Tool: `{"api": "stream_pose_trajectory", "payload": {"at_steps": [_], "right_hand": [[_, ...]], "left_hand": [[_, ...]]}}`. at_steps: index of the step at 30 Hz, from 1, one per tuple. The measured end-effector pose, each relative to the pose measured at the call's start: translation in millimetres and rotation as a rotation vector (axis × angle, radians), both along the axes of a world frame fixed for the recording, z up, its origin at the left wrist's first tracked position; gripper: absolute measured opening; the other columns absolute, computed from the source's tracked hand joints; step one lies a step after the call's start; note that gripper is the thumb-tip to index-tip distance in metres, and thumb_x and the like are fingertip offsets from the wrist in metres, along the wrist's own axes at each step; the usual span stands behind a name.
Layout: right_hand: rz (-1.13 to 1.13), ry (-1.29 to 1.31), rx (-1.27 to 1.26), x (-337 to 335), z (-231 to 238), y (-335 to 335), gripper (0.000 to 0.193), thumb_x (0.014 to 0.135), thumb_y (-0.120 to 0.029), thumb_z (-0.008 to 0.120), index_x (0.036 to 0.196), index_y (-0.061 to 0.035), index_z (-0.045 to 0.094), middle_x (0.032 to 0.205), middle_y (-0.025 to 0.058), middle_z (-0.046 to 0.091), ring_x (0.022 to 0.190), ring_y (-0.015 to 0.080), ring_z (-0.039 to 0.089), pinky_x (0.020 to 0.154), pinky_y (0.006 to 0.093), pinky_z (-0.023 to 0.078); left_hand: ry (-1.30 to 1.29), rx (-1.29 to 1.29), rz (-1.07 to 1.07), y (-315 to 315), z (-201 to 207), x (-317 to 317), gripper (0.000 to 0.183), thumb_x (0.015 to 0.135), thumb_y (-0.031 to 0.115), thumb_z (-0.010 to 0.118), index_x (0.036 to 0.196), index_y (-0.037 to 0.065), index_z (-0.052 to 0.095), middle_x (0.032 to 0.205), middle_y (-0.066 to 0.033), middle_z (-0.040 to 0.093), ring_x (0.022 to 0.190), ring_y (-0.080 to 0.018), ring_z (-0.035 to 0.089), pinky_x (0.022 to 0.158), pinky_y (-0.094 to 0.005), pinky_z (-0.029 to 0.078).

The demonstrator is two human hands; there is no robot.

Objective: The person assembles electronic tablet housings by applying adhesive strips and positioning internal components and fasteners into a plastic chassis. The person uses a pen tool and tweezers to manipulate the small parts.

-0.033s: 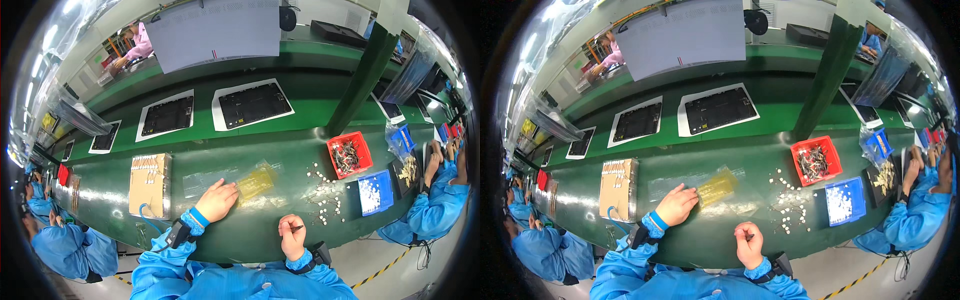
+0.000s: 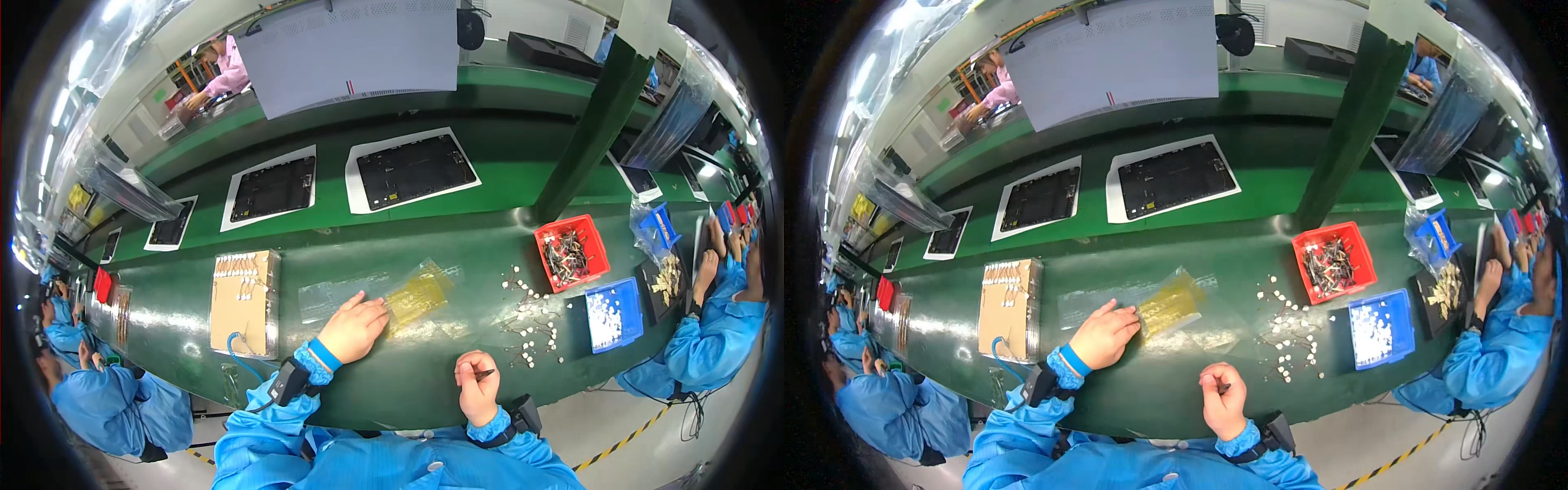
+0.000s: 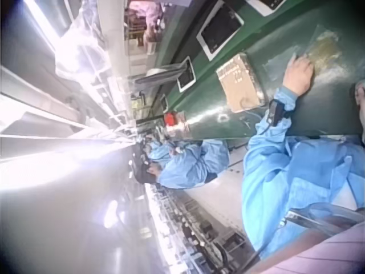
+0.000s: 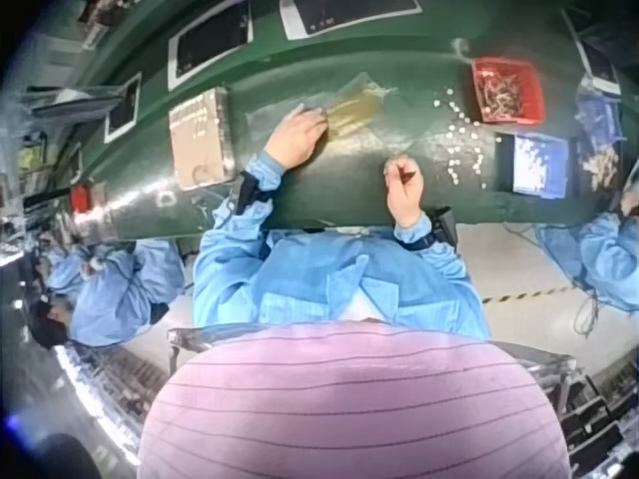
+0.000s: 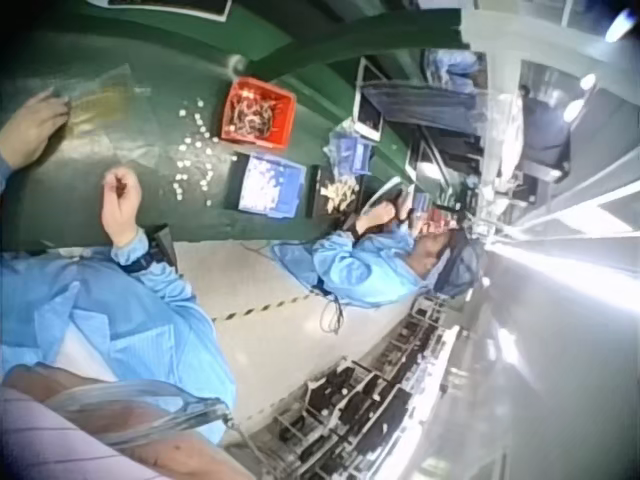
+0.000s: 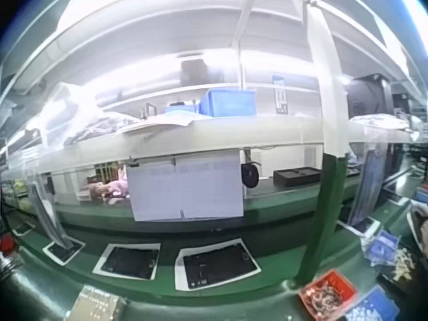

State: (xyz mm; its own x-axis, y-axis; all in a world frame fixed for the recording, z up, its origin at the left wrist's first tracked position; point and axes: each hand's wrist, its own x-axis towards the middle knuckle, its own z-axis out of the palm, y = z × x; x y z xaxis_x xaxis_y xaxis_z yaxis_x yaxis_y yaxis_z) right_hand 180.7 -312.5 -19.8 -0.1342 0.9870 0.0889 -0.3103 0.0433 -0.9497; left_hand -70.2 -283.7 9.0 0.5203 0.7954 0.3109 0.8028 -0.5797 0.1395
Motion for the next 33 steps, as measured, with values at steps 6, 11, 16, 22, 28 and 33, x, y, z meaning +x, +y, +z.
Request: {"api": "stream_pose_trajectory", "payload": {"at_steps": [6, 11, 16, 22, 28, 33], "right_hand": [[0.123, -0.78, 0.397, -13, 27, 12, 0.022, 0.067, 0.0, 0.059, 0.088, -0.0055, 0.059, 0.087, 0.0095, 0.06, 0.065, 0.0265, 0.06, 0.058, 0.0338, 0.049], [0.13, -0.708, 0.402, -23, 19, 20, 0.02, 0.069, 0.0, 0.058, 0.087, -0.0052, 0.058, 0.086, 0.0096, 0.06, 0.066, 0.0261, 0.06, 0.058, 0.0337, 0.049], [0.123, -0.692, 0.363, -26, 14, 19, 0.018, 0.069, 0.0, 0.057, 0.086, -0.0048, 0.058, 0.084, 0.01, 0.06, 0.067, 0.0266, 0.06, 0.058, 0.0336, 0.049], [0.129, -0.675, 0.304, -22, 13, 22, 0.017, 0.069, 0.002, 0.057, 0.085, -0.0039, 0.058, 0.081, 0.0112, 0.059, 0.066, 0.028, 0.059, 0.057, 0.0338, 0.049], [0.124, -0.647, 0.36, -26, 17, 25, 0.018, 0.068, 0.003, 0.056, 0.084, -0.0034, 0.057, 0.08, 0.0111, 0.059, 0.064, 0.0263, 0.059, 0.055, 0.0332, 0.048], [0.065, -0.495, 0.359, -27, 13, 23, 0.008, 0.079, 0.003, 0.053, 0.083, 0.0, 0.059, 0.082, 0.0109, 0.058, 0.055, 0.0132, 0.051, 0.048, 0.0236, 0.041]], "left_hand": [[-0.121, 0.095, 0.234, 47, 31, -7, 0.026, 0.065, -0.001, 0.056, 0.091, 0.003, 0.059, 0.097, -0.0133, 0.059, 0.098, -0.0317, 0.055, 0.088, -0.0434, 0.043], [-0.077, 0.043, 0.98, 150, 8, -50, 0.02, 0.073, 0.009, 0.058, 0.091, -0.001, 0.06, 0.094, -0.0195, 0.061, 0.09, -0.0357, 0.058, 0.08, -0.0402, 0.047], [-0.073, -0.153, 1.138, 188, -16, -85, 0.022, 0.075, 0.02, 0.062, 0.086, 0.001, 0.062, 0.089, -0.0197, 0.062, 0.086, -0.0353, 0.06, 0.075, -0.0429, 0.049], [-0.916, -0.094, 1.066, 210, -38, -93, 0.019, 0.078, 0.015, 0.057, 0.084, -0.004, 0.056, 0.083, -0.0205, 0.061, 0.078, -0.0325, 0.061, 0.072, -0.0414, 0.047], [-1.356, 0.293, 1.163, 237, -28, -78, 0.043, 0.074, 0.006, 0.065, 0.109, -0.004, 0.044, 0.092, -0.0122, 0.057, 0.076, -0.0208, 0.059, 0.062, -0.0333, 0.05], [-1.461, 0.753, 0.835, 205, 53, -49, 0.048, 0.076, 0.003, 0.064, 0.118, -0.005, 0.041, 0.112, -0.0163, 0.052, 0.098, -0.0224, 0.055, 0.087, -0.0327, 0.043]]}}
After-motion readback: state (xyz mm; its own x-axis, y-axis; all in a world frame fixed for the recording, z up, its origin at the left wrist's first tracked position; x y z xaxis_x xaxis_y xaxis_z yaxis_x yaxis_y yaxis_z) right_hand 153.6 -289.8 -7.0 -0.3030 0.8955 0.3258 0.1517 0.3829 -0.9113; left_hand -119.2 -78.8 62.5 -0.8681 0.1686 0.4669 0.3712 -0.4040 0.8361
